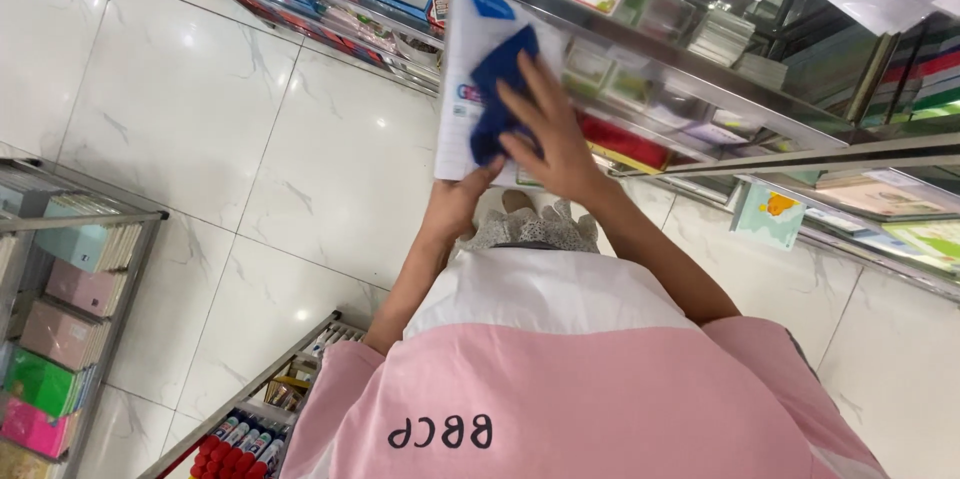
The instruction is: Wiping and cleaning various stationery items like notebooks and sticky notes on store shelves using a blue cloth.
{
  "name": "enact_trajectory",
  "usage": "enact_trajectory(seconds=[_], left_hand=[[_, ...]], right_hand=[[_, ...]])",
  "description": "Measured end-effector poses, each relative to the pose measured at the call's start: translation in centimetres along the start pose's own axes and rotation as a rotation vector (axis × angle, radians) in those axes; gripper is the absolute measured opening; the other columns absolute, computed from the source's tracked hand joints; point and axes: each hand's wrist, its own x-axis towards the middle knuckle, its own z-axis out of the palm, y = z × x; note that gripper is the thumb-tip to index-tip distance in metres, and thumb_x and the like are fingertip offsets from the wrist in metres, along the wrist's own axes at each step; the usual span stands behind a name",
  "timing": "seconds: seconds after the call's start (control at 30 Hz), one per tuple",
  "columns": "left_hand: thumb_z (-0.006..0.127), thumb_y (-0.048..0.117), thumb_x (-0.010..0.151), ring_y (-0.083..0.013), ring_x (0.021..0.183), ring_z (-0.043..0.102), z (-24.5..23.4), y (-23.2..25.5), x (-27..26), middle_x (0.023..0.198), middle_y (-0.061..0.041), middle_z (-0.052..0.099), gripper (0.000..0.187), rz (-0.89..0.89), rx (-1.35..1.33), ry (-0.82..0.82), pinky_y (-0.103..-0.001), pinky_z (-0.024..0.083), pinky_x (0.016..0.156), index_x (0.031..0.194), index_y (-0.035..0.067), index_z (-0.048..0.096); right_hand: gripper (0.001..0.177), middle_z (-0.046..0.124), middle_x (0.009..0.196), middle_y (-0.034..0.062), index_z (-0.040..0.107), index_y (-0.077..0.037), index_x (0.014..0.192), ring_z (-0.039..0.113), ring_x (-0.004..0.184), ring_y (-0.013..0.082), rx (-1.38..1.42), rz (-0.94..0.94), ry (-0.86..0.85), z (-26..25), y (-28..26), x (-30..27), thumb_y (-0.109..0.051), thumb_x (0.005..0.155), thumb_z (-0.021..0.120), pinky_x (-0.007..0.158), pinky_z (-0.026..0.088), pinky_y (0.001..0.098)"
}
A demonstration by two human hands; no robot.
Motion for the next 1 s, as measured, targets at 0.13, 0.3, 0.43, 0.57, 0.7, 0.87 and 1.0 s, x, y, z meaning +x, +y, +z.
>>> enact_trajectory(seconds=[0.13, 0.3, 0.43, 0.57, 0.7, 0.87, 1.0], left_hand=[[0.07, 0.007, 0.099, -0.0243, 0.11, 0.065, -2.2, -2.3, 1.5, 0.123, -0.013, 0.069, 0.042, 0.149, -0.253, 0.058, -0.036, 0.056, 0.091, 0.137, -0.004, 0.059], [0.064, 0.004, 0.1, -0.0277, 0.125, 0.064, -2.6, -0.8, 1.2, 0.137, -0.016, 0.061, 0.049, 0.158, -0.603, -0.068, -0.043, 0.057, 0.104, 0.146, 0.0, 0.045], [0.064, 0.004, 0.095, -0.0359, 0.123, 0.064, -0.4, -0.1, 1.2, 0.138, -0.021, 0.059, 0.053, -0.058, -0.737, -0.292, -0.051, 0.057, 0.1, 0.144, 0.0, 0.043], [0.066, 0.007, 0.097, -0.0294, 0.121, 0.067, 2.9, 0.0, 1.3, 0.137, -0.017, 0.061, 0.051, -0.374, -0.593, -0.449, -0.045, 0.061, 0.1, 0.143, -0.002, 0.047], [0.068, 0.013, 0.099, -0.0304, 0.112, 0.071, 3.2, 0.1, 1.5, 0.129, -0.02, 0.067, 0.047, -0.322, -0.456, -0.352, -0.043, 0.063, 0.094, 0.138, -0.01, 0.053], [0.066, 0.024, 0.105, -0.0277, 0.091, 0.072, 2.6, -1.0, 2.9, 0.109, -0.022, 0.071, 0.04, -0.223, -0.411, -0.197, -0.037, 0.065, 0.077, 0.124, -0.011, 0.06], [0.07, 0.022, 0.098, -0.0209, 0.095, 0.075, 2.5, -0.9, 4.5, 0.111, -0.014, 0.073, 0.039, -0.121, -0.494, -0.11, -0.033, 0.066, 0.078, 0.123, -0.007, 0.06]], right_hand=[[0.054, 0.03, 0.168, 0.0167, 0.053, -0.016, 0.151, 0.028, 0.157, 0.0401, 0.072, -0.045, -0.055, -0.1, -1.4, -4.0, -0.023, 0.1, 0.069, 0.129, 0.027, 0.0547], [0.044, 0.046, 0.157, 0.0173, 0.055, -0.01, 0.145, 0.046, 0.146, 0.035, 0.855, 0.464, 0.238, 1.2, 3.2, -6.3, -0.025, 0.104, 0.063, 0.125, 0.039, 0.0506], [0.057, 0.052, 0.146, 0.0199, 0.049, -0.004, 0.149, 0.055, 0.131, 0.0352, 1.884, 0.758, 0.406, -0.3, 4.7, -5.6, -0.043, 0.107, 0.051, 0.117, 0.046, 0.0533], [0.066, 0.054, 0.145, 0.0202, 0.047, -0.004, 0.15, 0.057, 0.129, 0.0365, 2.002, 0.677, 0.428, -1.3, 3.4, -5.5, -0.051, 0.103, 0.049, 0.114, 0.049, 0.0538], [0.072, 0.055, 0.145, 0.0203, 0.045, -0.005, 0.15, 0.057, 0.131, 0.0376, 1.995, 0.618, 0.442, -2.6, 2.1, -4.9, -0.056, 0.099, 0.051, 0.112, 0.05, 0.0534], [0.082, 0.056, 0.146, 0.0204, 0.043, -0.007, 0.15, 0.056, 0.133, 0.0399, 1.981, 0.507, 0.455, -3.8, 1.3, -3.9, -0.064, 0.091, 0.054, 0.108, 0.053, 0.0528], [0.078, 0.058, 0.145, 0.017, 0.043, -0.008, 0.15, 0.056, 0.134, 0.0381, 1.98, 0.56, 0.511, -2.6, 7.9, -7.9, -0.052, 0.089, 0.066, 0.109, 0.054, 0.0537]])
